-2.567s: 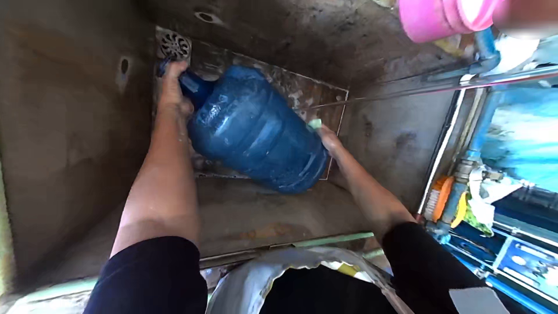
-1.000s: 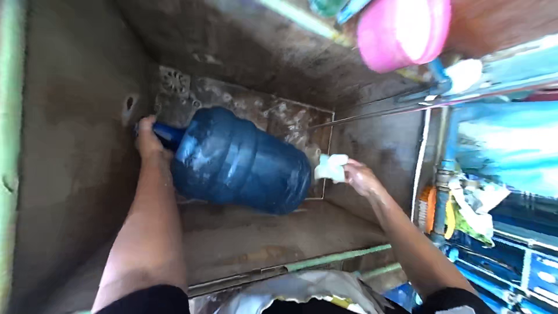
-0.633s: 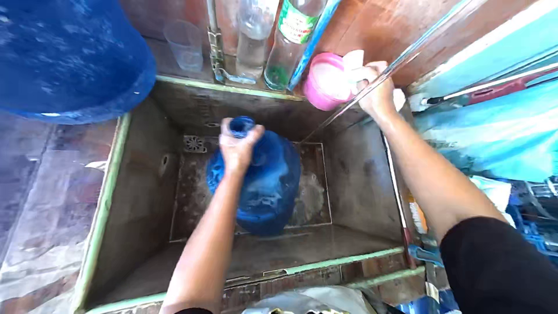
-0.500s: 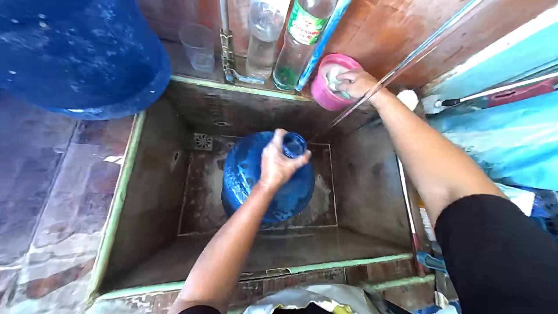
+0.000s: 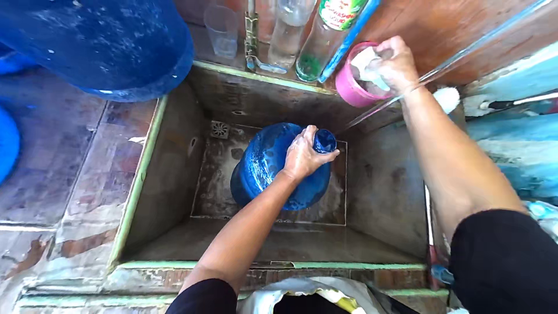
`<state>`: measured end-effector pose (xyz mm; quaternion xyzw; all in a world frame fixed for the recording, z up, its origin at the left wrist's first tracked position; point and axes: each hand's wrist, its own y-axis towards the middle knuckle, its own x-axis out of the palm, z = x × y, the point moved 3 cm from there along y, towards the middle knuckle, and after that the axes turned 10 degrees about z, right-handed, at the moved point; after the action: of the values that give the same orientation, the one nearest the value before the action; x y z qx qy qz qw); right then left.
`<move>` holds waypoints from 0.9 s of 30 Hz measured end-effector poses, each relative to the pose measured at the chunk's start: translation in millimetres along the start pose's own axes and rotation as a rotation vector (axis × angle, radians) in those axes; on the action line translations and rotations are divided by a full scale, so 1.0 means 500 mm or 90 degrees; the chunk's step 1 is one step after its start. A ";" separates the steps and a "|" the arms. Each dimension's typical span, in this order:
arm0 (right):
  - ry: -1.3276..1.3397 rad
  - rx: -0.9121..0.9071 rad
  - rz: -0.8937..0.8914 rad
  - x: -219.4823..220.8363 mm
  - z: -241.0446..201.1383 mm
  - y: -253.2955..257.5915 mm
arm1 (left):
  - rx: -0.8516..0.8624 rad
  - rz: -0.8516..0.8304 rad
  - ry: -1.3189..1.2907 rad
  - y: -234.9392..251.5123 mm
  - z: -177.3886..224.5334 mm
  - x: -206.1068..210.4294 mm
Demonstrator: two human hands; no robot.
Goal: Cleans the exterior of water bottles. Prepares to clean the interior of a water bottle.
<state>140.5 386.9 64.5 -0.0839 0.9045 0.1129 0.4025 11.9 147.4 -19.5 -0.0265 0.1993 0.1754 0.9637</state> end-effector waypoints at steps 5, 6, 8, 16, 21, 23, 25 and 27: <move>0.099 -0.216 -0.099 -0.040 -0.104 -0.234 | -0.019 -0.005 0.023 0.018 0.019 0.026; 0.051 -0.256 -0.079 -0.024 -0.105 -0.280 | -0.016 0.006 0.031 0.016 0.023 0.029; -0.055 -0.294 -0.023 0.022 -0.089 -0.358 | -0.002 -0.007 0.089 0.002 0.037 0.028; -0.212 -0.126 -0.017 0.042 -0.091 -0.388 | -0.112 -0.074 0.141 -0.030 0.067 0.044; -0.134 0.080 0.022 0.049 -0.099 -0.329 | -0.110 -0.037 0.107 -0.008 0.058 0.051; -0.131 0.060 0.067 0.070 -0.100 -0.319 | -0.106 -0.019 0.082 0.009 0.042 0.050; -0.129 -0.032 0.120 0.094 -0.102 -0.323 | -0.107 -0.002 0.080 0.018 0.031 0.042; -0.091 -0.150 0.137 0.118 -0.090 -0.352 | -0.079 0.013 0.085 0.020 0.016 0.030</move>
<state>112.3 202.3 25.5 -0.0249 0.8579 0.2662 0.4389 24.4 162.6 -18.0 -0.0956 0.2519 0.1948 0.9431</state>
